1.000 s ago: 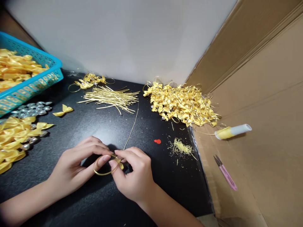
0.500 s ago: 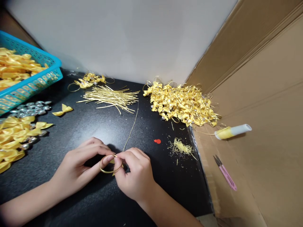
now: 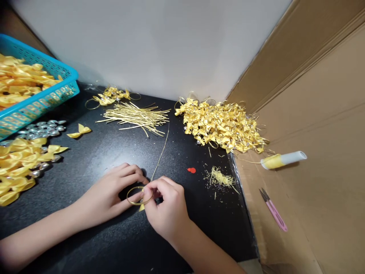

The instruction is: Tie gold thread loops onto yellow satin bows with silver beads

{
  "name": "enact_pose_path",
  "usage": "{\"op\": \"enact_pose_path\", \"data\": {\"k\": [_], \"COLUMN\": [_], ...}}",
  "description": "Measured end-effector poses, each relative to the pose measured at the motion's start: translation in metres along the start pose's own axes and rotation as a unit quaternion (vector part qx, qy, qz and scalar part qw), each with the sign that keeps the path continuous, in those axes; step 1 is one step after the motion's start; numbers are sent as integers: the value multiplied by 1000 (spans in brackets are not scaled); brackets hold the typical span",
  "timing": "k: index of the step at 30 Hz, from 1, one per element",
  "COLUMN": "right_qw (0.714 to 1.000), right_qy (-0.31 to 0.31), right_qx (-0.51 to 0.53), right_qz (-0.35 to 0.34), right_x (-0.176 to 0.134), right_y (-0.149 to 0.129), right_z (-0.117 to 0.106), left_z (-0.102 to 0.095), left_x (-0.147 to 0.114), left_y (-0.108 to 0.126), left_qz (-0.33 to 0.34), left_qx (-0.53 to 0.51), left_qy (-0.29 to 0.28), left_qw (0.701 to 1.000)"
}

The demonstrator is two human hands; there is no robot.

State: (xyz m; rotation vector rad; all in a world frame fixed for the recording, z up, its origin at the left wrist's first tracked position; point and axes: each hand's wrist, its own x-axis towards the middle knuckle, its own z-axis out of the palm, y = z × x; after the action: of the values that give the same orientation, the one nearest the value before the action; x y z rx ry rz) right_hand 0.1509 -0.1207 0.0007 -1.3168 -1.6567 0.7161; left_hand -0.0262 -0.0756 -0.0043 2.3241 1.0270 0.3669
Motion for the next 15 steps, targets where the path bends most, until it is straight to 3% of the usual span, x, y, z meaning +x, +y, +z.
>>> {"op": "enact_pose_path", "data": {"k": [9, 15], "right_qw": [995, 996], "right_qy": [-9, -4], "right_qx": [-71, -61], "right_qz": [63, 72], "right_x": [4, 5], "right_y": [6, 5], "right_z": [-7, -12], "left_z": [7, 5], "left_x": [0, 1], "left_y": [1, 6], "left_qz": [15, -29], "left_qx": [0, -49], "left_qy": [-2, 11], "left_qw": [1000, 998]}}
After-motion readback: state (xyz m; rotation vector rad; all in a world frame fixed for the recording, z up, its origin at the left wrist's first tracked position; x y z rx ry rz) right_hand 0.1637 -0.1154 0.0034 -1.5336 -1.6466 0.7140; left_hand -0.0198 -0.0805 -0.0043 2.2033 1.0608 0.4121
